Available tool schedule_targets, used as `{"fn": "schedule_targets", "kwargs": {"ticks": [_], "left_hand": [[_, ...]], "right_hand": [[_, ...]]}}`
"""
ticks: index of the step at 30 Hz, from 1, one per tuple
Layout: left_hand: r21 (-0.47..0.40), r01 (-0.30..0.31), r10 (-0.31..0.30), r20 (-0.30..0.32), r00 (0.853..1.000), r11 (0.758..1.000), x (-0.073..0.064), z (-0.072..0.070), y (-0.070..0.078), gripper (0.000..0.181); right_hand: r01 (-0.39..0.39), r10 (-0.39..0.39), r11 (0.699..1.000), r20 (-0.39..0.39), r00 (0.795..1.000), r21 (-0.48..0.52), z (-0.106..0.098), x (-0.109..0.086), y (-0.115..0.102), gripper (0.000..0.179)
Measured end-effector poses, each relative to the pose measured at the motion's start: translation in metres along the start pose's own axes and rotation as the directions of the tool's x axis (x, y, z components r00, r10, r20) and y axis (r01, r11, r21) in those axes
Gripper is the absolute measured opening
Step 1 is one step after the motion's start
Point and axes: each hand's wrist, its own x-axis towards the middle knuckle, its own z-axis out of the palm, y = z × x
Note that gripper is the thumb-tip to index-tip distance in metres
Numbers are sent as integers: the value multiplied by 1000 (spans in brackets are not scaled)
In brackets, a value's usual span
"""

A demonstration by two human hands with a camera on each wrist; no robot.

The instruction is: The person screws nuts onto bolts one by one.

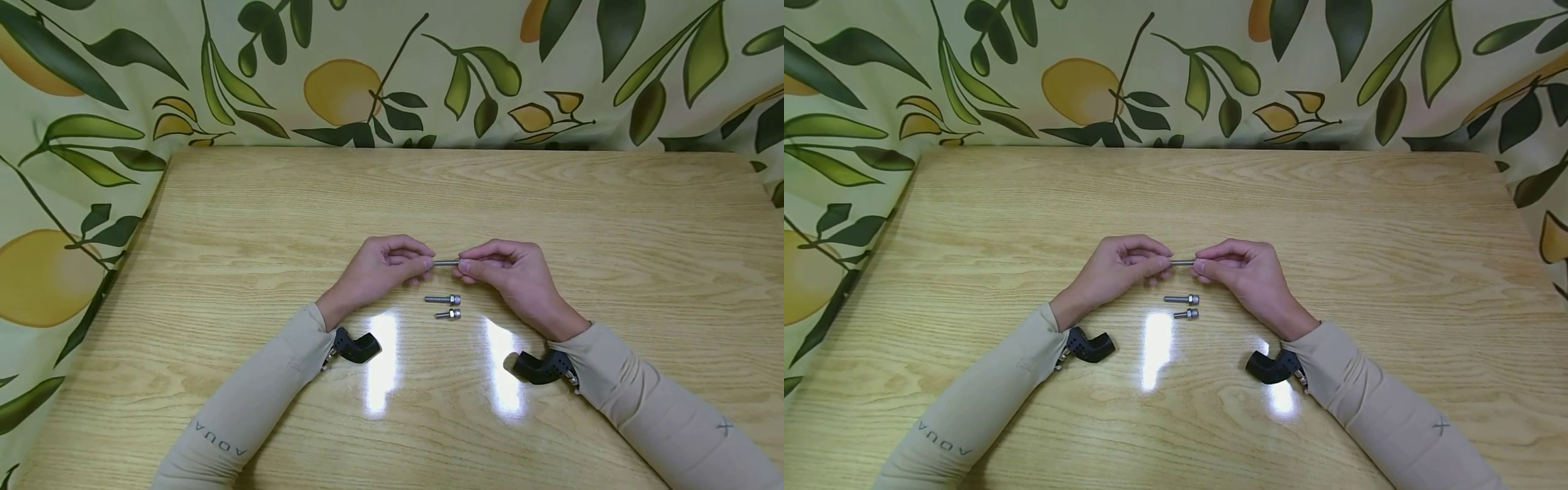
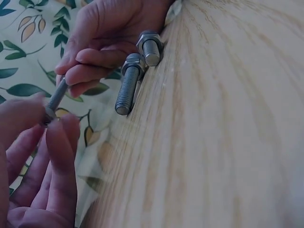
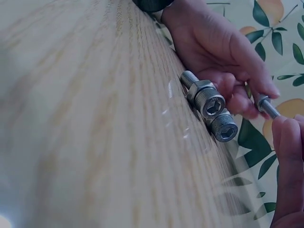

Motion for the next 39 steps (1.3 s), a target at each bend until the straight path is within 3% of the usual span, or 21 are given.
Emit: {"fn": "schedule_targets", "kwargs": {"ticks": [4,11,16,20,27,35,39], "left_hand": [[15,2,-2,-15,1000,1000,0,-1,0,30],[32,12,-13,20,1000,999,-1,0,1,23],[25,12,-12,23,1000,1000,-2,0,1,33],[22,12,-13,32,999,1000,-1,0,0,29],[36,12,-12,6,1000,999,-2,0,0,30],[41,-1,0,16,1000,999,-1,0,0,23],[39,-5,5,12,1000,999,-1,0,0,31]], "right_hand": [[0,0,1000,2,1000,9,0,0,1,41],[-7,7,1000,0,1000,22,0,-1,1,42],[-11,11,1000,-7,1000,9,0,-1,1,41],[-12,12,1000,-12,1000,-6,0,-1,2,38],[8,-8,1000,-4,1000,11,0,-1,2,37],[29,-28,999,8,1000,-15,0,-1,1,34],[34,-34,999,15,999,-6,0,-1,1,33]]}}
